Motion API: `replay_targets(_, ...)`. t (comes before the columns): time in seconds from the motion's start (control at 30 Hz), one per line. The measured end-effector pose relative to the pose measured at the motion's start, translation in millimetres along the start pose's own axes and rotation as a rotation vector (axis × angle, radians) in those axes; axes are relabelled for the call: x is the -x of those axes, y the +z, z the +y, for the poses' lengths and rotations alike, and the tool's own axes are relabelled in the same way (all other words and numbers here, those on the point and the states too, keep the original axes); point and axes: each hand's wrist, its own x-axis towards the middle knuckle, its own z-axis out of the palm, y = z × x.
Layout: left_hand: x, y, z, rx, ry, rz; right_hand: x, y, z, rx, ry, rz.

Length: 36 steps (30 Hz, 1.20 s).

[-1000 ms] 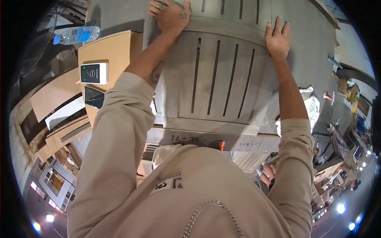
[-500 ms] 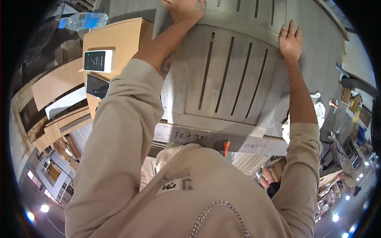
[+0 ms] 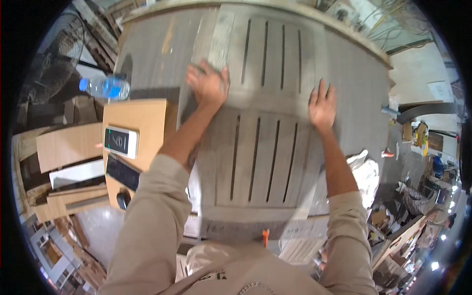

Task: The person wipes wooden shutter panels on a workbench using a cloth and by hand, then carries and stacks them onto a pile on the floor.

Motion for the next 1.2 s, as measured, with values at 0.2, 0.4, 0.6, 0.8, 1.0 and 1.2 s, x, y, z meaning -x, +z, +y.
replay_targets(0.2, -2.4, -15.4, 11.8, 0.023, -0.009, -0.03, 3.2, -20.9, -1.6, -0.04, 0.016, 0.003)
replay_targets(0.4, -9.3, -10.2, 14.6, -0.006, -0.038, -0.051, -6.4, -19.1, -0.5, -0.025, 0.045, -0.047)
replay_targets(0.6, -10.1, -15.5, 15.7, 0.044, -0.085, -0.125, -6.9, -16.9, -2.4, -0.019, 0.061, -0.07)
replay_targets(0.8, -4.8, -21.7, 12.0, 0.033, -0.018, -0.07, 0.1, -16.0, 0.9, -0.06, 0.017, -0.005)
replay_targets(1.0, -4.1, -9.9, 16.0, 0.006, 0.012, -0.055, -0.8, -15.0, 5.3, -0.081, 0.036, 0.015)
replay_targets(1.2, -9.3, -7.1, 1.3, -0.018, 0.046, 0.027, -7.2, -4.4, -0.2, -0.105, 0.011, 0.007)
